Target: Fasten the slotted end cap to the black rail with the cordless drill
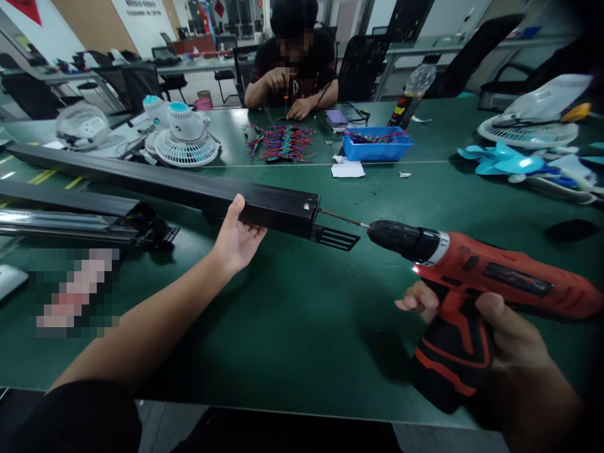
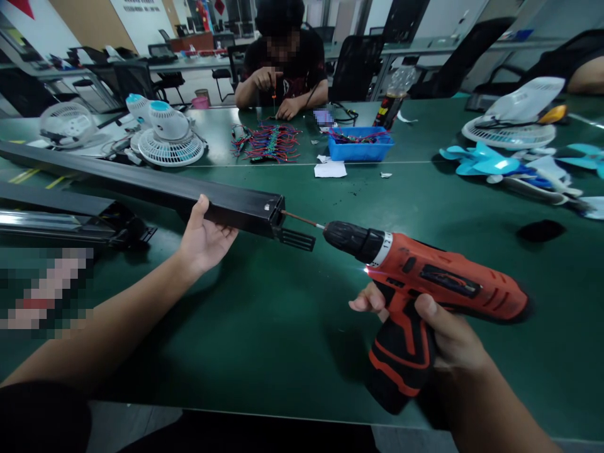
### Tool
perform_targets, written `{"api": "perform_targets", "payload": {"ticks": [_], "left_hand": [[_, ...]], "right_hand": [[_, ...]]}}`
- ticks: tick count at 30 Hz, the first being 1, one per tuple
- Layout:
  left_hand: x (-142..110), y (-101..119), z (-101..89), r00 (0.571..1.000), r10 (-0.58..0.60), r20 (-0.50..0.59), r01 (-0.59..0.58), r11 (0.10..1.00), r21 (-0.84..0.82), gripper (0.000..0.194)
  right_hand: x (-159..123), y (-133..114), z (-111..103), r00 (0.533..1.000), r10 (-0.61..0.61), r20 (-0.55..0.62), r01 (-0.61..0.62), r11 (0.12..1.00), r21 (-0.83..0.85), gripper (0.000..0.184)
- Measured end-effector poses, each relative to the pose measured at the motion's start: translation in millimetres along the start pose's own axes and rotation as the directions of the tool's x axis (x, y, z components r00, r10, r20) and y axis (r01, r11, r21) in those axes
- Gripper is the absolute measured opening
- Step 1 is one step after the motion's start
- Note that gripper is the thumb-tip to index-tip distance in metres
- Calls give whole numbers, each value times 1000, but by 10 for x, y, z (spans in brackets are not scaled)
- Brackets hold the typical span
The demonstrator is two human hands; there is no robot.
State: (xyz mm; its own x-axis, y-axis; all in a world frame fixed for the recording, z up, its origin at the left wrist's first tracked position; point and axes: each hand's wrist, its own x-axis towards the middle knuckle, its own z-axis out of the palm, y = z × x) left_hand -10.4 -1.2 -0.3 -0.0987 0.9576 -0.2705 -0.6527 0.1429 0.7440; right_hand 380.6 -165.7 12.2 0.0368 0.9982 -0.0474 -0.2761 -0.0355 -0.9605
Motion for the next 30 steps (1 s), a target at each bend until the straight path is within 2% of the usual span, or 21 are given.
{"api": "perform_targets", "payload": {"ticks": [6,11,17,24,30], "left_hand": [[-16,-32,39,999,39,-27,-39,999,3,59],[-58,-7,80,999,25,-45,-25,1000,-9,64],[-86,22,110,998,-2,-61,-1,999,-44,52],[-3,-15,2,1000,13,-18,-13,999,-29,73],[-56,-8,76,999,24,-45,-24,1000,-18,65]], "right_hand": [[-8,-38,72,1000,-5,-27,5,1000,12,54],[-1,-29,40,1000,11,26,-11,1000,-2,54],[-1,-27,39,999,28,27,-28,1000,-4,56],[10,-48,67,1000,27,0,-27,1000,-11,58],[8,-27,46,1000,17,21,-17,1000,0,55]]}}
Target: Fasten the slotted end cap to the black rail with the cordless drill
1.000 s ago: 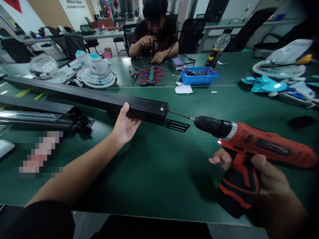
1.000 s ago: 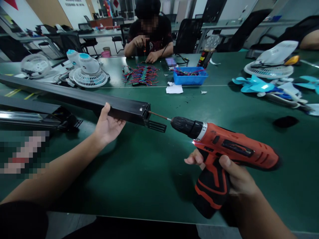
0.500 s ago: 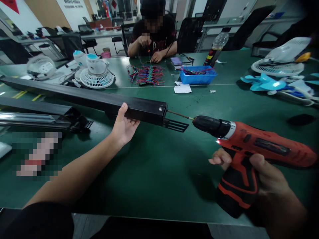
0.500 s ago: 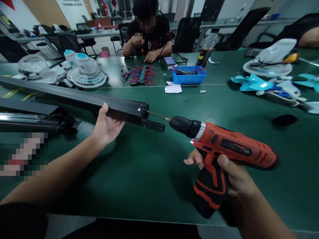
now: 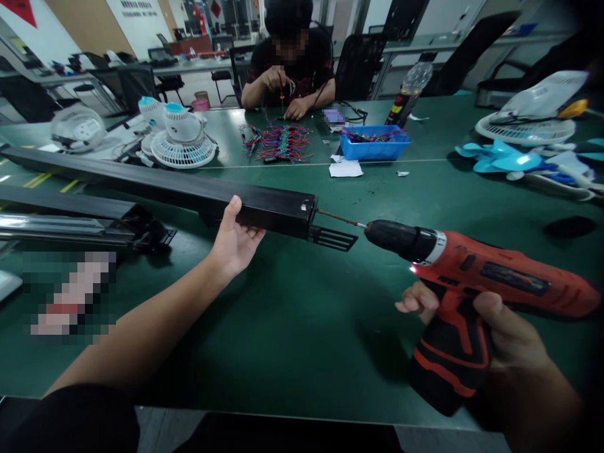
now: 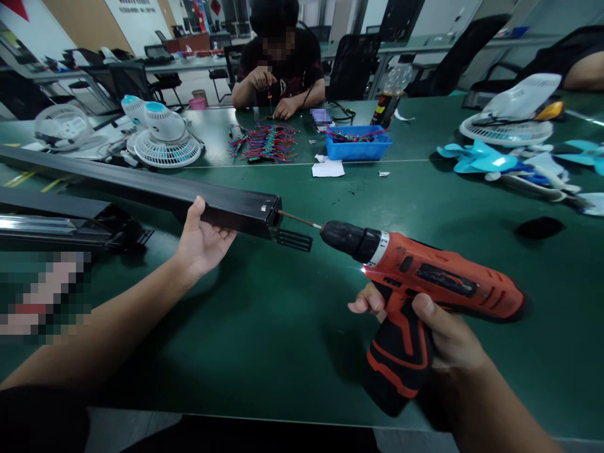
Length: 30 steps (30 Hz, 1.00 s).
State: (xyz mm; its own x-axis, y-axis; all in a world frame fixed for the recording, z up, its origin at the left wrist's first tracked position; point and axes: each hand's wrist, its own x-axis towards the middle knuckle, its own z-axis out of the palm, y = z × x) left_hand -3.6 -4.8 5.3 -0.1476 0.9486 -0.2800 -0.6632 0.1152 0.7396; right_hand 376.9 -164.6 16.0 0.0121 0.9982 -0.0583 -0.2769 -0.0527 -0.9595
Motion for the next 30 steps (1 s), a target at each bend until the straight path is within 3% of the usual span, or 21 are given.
{"api": "perform_targets", "payload": {"ticks": [8,21,30], "left_hand": [[-64,16,61,1000,1,-17,-1,1000,11,53],[7,-21,-22,1000,6,13,-6,1000,22,70],[36,-23,-51,999,-13,33,13,1000,11,67]], "right_hand": [[0,22,-3,1000,-9,-12,9,1000,16,56],[-5,28,16,999,-29,-42,29,1000,0,55],[-22,26,-10,999,1,-49,-1,1000,16,61]]}}
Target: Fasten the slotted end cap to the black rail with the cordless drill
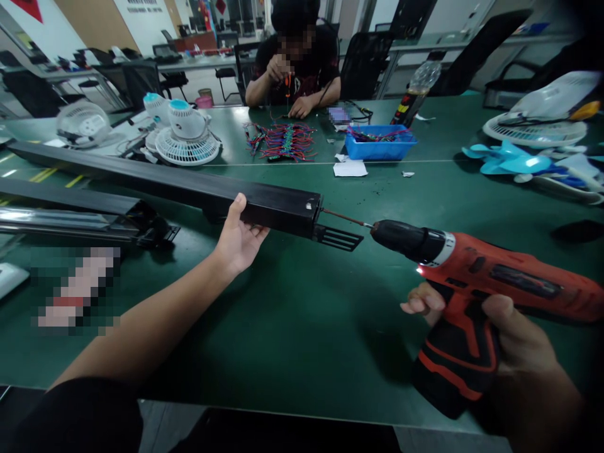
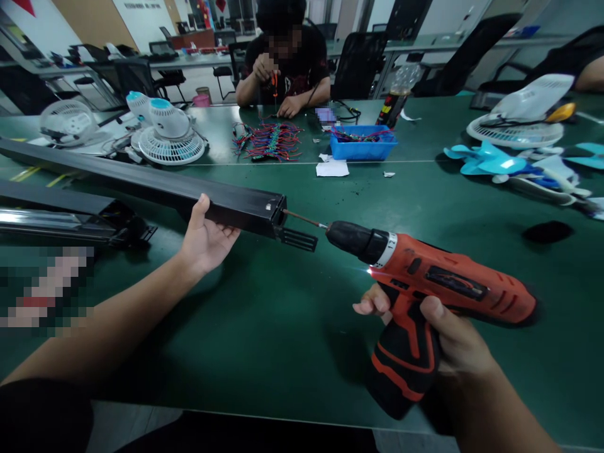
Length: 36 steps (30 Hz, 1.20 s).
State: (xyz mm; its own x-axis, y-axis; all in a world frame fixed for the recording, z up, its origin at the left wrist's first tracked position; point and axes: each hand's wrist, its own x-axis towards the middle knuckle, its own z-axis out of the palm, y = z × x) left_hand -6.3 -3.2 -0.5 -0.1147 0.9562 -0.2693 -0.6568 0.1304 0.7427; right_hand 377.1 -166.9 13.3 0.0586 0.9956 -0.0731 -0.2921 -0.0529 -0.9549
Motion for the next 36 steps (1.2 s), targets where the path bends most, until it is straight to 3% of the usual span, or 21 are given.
{"api": "perform_targets", "payload": {"ticks": [11,22,36], "left_hand": [[11,-12,-12,1000,-5,12,5,1000,-3,66],[69,-44,-78,998,3,64,-4,1000,17,70],[128,-61,-125,998,16,67,-16,1000,-5,73]], "right_hand": [[-8,-19,36,1000,-21,-23,21,1000,-11,58],[1,28,-63,999,-37,-2,36,997,-64,60],[7,56,-56,999,-33,-10,33,999,-18,63]]}}
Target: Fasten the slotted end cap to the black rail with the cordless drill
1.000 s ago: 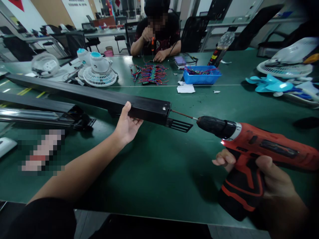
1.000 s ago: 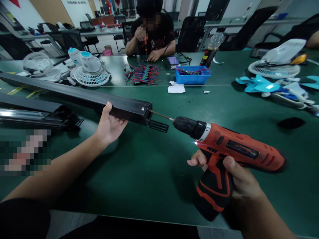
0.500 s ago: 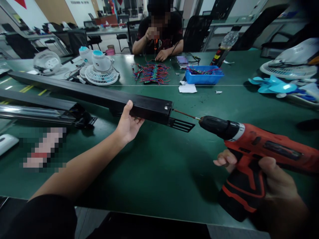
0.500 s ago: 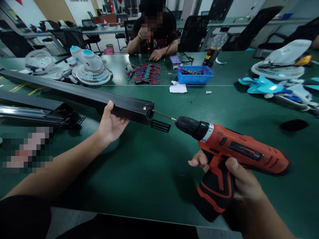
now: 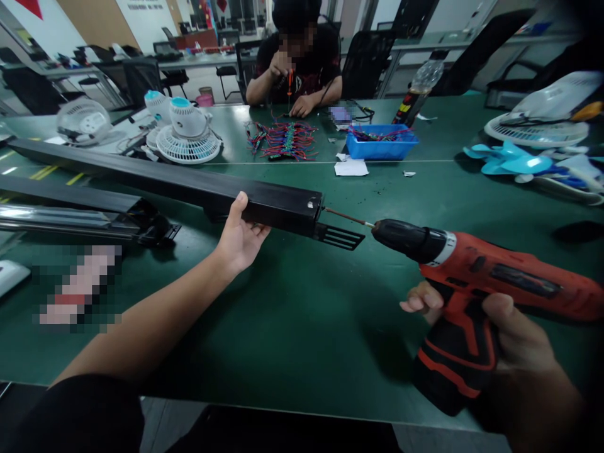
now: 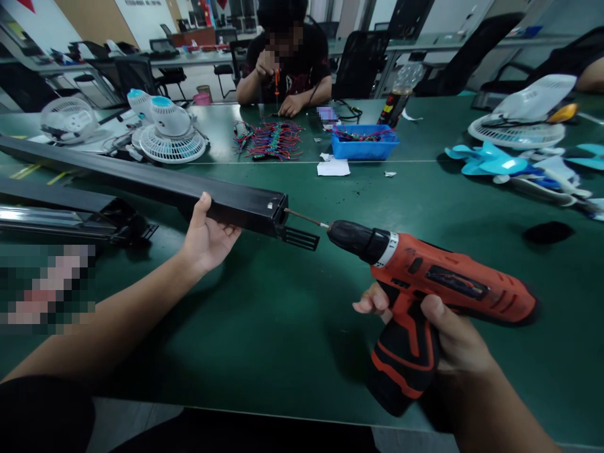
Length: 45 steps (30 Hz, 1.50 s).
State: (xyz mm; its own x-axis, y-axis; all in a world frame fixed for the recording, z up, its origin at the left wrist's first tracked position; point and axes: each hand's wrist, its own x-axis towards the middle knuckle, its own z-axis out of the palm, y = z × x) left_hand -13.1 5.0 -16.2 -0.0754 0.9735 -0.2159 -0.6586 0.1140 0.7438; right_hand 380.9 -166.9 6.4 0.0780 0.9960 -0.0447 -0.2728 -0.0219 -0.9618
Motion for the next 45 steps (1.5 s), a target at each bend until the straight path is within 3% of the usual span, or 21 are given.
{"api": "perform_targets", "payload": {"ticks": [22,30,37,45], "left_hand": [[-92,42,76,1000,7,-19,-6,999,43,75],[-58,30,37,1000,1,-9,-1,1000,5,68],[-94,33,83,1000,3,-21,-3,1000,11,63],[-79,24,77,1000,14,-24,-13,999,35,75]], "right_hand": [[15,-31,-32,999,23,29,-23,1000,-4,59],[8,19,-42,998,-24,57,22,999,37,54],[0,-8,-28,998,13,56,-14,1000,14,57],[-5,6,1,998,-8,61,6,1000,24,53]]}}
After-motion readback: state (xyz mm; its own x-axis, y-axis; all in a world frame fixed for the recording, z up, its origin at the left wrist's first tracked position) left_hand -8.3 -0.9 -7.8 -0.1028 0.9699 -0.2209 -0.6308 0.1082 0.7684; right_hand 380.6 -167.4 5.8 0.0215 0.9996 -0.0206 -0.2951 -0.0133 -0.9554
